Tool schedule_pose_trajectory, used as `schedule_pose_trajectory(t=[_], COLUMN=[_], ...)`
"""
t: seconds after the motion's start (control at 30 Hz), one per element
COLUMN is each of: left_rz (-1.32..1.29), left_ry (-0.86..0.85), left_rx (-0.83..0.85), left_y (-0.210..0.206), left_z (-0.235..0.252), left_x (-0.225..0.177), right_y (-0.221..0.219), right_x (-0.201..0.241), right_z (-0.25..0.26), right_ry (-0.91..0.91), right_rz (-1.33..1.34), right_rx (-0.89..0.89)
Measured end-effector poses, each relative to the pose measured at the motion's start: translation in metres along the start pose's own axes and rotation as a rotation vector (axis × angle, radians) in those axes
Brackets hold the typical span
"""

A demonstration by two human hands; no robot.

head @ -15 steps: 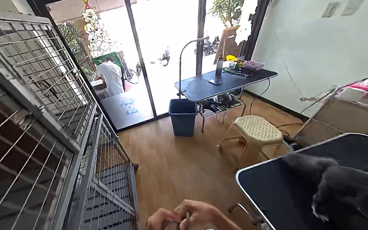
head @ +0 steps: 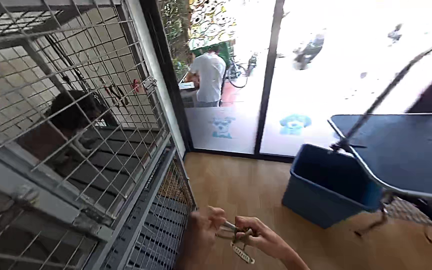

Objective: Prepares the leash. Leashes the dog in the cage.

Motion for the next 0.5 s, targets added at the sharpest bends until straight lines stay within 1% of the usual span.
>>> schedule_pose_trajectory(t=[0.07, 0.1, 0.17, 0.23, 0.3, 0.33, 0.43, 0.5], left_rz=[0.104, 0.165, 0.297, 0.444, 0.594, 0.678, 0.892, 0.978], left_ry=[0.009, -0.021, -0.129, -0.243, -0.299, -0.290, -0.225, -0.173], left_rx=[-0.251, -0.391, -0.647, -0.841, -0.981, -1.035, -1.151, -1.203], left_y=[0.045, 0.070, 0.114, 0.147, 0.164, 0.171, 0.193, 0.205], left_z=[0.041, 0.062, 0.102, 0.146, 0.192, 0.215, 0.275, 0.304], left_x=[0.005, 0.000, -0.030, -0.071, -0.103, -0.111, -0.124, -0.125], right_y=[0.031, 0.044, 0.063, 0.077, 0.090, 0.097, 0.117, 0.145], right_x=[-0.021, -0.033, -0.060, -0.095, -0.130, -0.144, -0.169, -0.176], right_z=[0.039, 0.055, 0.078, 0.099, 0.118, 0.128, 0.166, 0.188], right_ry=[-0.012, -0.016, -0.026, -0.064, -0.106, -0.113, -0.107, -0.100], right_rz=[0.000, 0.000, 0.026, 0.052, 0.050, 0.045, 0.062, 0.063], right_rx=[0.086, 0.123, 0.176, 0.196, 0.196, 0.205, 0.229, 0.236])
Point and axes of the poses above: each hand's wrist, its own z-axis towards the middle knuckle, its own y-axis out of the back of the hand, x = y × z, the point moved 9 cm from there along z, towards the middle knuckle, and after that the axes turned 11 degrees about y, right-handed, at the moved point
